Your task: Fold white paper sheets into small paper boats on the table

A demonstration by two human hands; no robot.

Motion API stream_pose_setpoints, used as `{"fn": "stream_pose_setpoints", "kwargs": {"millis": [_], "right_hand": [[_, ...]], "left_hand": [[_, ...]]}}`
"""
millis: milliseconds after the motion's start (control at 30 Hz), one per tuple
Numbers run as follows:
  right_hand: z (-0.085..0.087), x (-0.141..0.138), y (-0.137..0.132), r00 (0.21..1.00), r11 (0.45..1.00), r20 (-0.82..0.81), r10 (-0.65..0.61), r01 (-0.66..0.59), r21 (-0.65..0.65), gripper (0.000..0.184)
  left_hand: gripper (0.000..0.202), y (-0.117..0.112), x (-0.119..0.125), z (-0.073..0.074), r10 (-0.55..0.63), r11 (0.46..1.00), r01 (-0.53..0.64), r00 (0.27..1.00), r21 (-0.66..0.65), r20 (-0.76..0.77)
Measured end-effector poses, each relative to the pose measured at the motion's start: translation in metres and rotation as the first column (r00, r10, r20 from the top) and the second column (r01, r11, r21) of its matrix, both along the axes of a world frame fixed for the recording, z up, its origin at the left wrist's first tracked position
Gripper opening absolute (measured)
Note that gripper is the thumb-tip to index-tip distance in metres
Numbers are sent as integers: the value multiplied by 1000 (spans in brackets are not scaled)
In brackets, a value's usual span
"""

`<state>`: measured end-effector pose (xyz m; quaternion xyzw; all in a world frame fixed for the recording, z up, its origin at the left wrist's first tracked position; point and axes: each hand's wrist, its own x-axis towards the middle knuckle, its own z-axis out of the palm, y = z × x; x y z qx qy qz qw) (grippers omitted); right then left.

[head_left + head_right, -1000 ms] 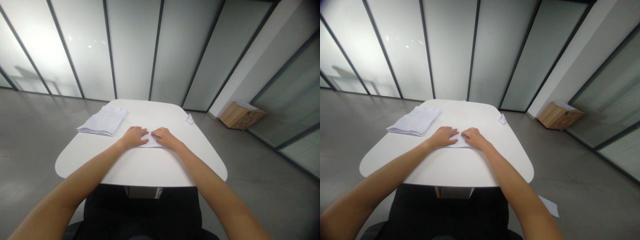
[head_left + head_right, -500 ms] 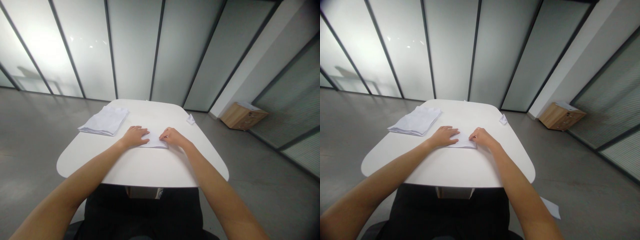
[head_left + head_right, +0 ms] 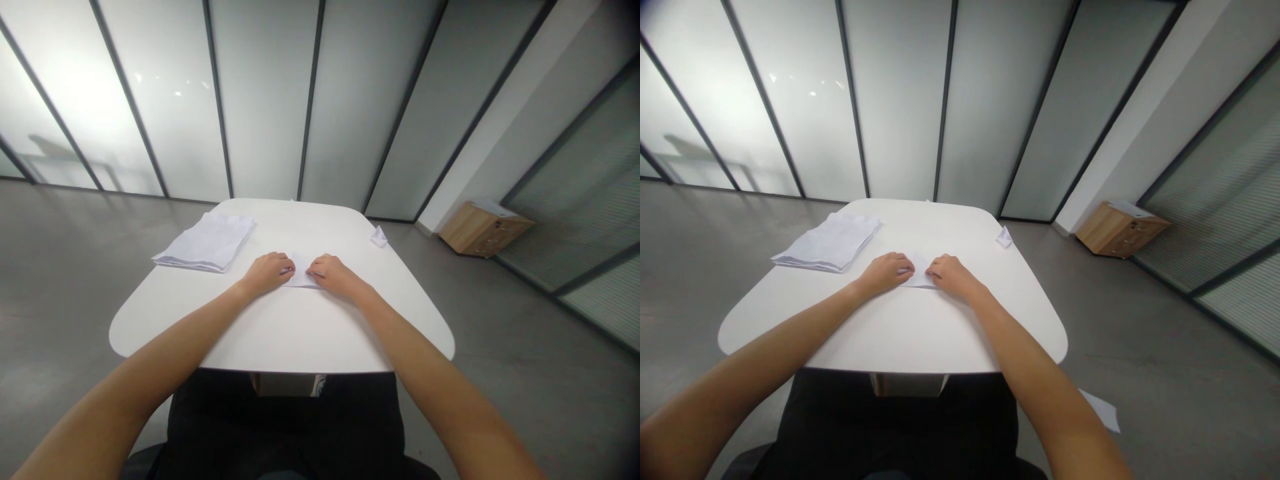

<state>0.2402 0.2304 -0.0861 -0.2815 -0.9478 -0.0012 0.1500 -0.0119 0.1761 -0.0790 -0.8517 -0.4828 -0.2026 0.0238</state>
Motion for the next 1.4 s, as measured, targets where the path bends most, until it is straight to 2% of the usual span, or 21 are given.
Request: {"fn": "stream_pose_setpoints", "kwargs": {"millis": [233,400,533,633,767,833,933,1133,1267,1400], "right_hand": [[0,-12,-8,993,996,-86,83,-86,-32,30],[3,-7,-7,996,997,-78,30,-36,-70,30],[5,-2,-7,997,995,-71,4,-12,-103,28],[9,-1,-12,997,994,-76,29,-37,-104,22],[13,-4,-22,997,997,-62,38,-43,-71,36],[13,-7,-25,998,998,-48,37,-39,-45,39],[14,-10,-28,999,999,-34,41,-42,-17,30],[13,-12,-26,998,998,-6,58,-58,-15,24],[11,-8,-22,1000,1000,9,5,-4,-31,25],[9,-4,-21,998,997,-23,-62,60,-56,32]], "left_hand": [[35,3,-7,5,-79,995,77,997,-64,-21],[46,5,-25,13,-244,960,231,968,-155,-67],[62,8,-34,13,-285,939,264,956,-220,-73],[60,11,-34,10,-293,938,273,954,-213,-69],[52,12,-33,5,-314,938,303,949,-166,-40],[49,12,-33,6,-317,938,310,948,-155,-25],[45,10,-32,9,-317,938,310,948,-157,-18],[34,9,-36,19,-230,958,222,973,-179,-21],[31,12,-42,19,-184,968,173,982,-181,-47],[36,14,-49,18,-131,976,122,991,-183,-39]]}}
